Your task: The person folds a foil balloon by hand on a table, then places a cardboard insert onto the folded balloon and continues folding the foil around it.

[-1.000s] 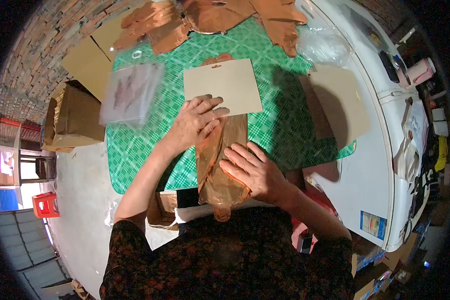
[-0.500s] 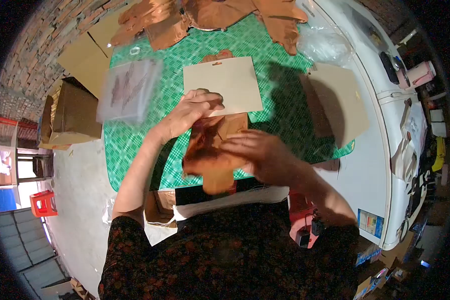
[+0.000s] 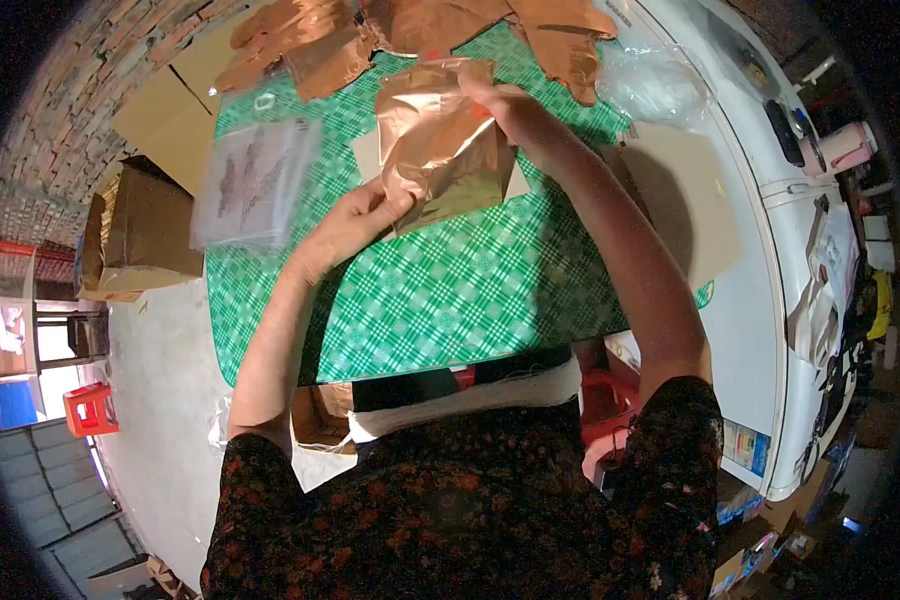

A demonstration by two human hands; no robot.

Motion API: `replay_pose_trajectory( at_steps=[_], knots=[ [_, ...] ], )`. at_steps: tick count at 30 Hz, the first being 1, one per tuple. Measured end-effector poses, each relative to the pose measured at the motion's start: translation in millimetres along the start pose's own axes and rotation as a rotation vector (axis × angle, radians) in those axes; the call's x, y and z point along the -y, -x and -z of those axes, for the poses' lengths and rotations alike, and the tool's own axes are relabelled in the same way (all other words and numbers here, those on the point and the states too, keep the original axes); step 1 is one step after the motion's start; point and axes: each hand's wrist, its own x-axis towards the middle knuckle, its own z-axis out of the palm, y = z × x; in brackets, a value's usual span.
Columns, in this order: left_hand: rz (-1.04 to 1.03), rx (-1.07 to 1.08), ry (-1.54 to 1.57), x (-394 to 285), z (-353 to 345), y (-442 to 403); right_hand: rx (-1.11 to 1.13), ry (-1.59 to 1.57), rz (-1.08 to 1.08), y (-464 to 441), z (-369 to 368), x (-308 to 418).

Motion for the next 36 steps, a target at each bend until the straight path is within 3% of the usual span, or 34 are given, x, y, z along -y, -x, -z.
replay_pose_trajectory(
  at_steps=[2,3,5,9,13,15,21,27,28,30,31,32,33,35,36],
  knots=[
    [0.081,-0.001,-0.082,16,3,-7,0.088,-0.250,0.046,-11,-2,-17],
    [0.052,-0.096,-0.085,16,-1,-9,0.178,-0.229,0.028,-10,5,-17],
    [0.073,-0.117,-0.055,15,-2,-9,0.135,-0.243,0.103,5,5,-30],
    [0.047,-0.190,0.032,9,-8,-7,0.217,0.258,0.085,18,23,-48],
    [0.057,-0.122,0.081,10,-5,-9,0.140,0.093,0.315,17,9,-82],
    [-0.052,-0.158,0.041,0,-11,-3,0.123,0.166,0.319,18,9,-88],
    [0.060,-0.213,0.090,-1,-19,5,0.056,0.144,0.292,43,-8,-86],
    [0.036,-0.054,-0.187,-2,-28,38,-0.009,0.365,0.289,101,-30,-86],
    [0.034,-0.033,-0.207,-2,-29,44,-0.047,0.420,0.406,106,-33,-91],
    [-0.195,0.006,-0.353,24,-30,48,-0.128,0.528,0.641,116,-40,-102],
    [-0.262,0.044,-0.455,37,-28,48,-0.089,0.625,0.504,129,-39,-101],
    [-0.331,0.082,-0.557,49,-27,48,-0.094,0.425,0.483,132,-45,-108],
    [-0.536,-0.066,-0.702,30,-36,49,-0.100,0.225,0.459,132,-54,-119],
    [-0.536,-0.001,-0.713,13,-41,49,-0.082,0.708,0.810,135,-48,-101],
    [-0.535,0.031,-0.720,10,-41,49,-0.118,0.770,0.810,132,-55,-105]
  ],
)
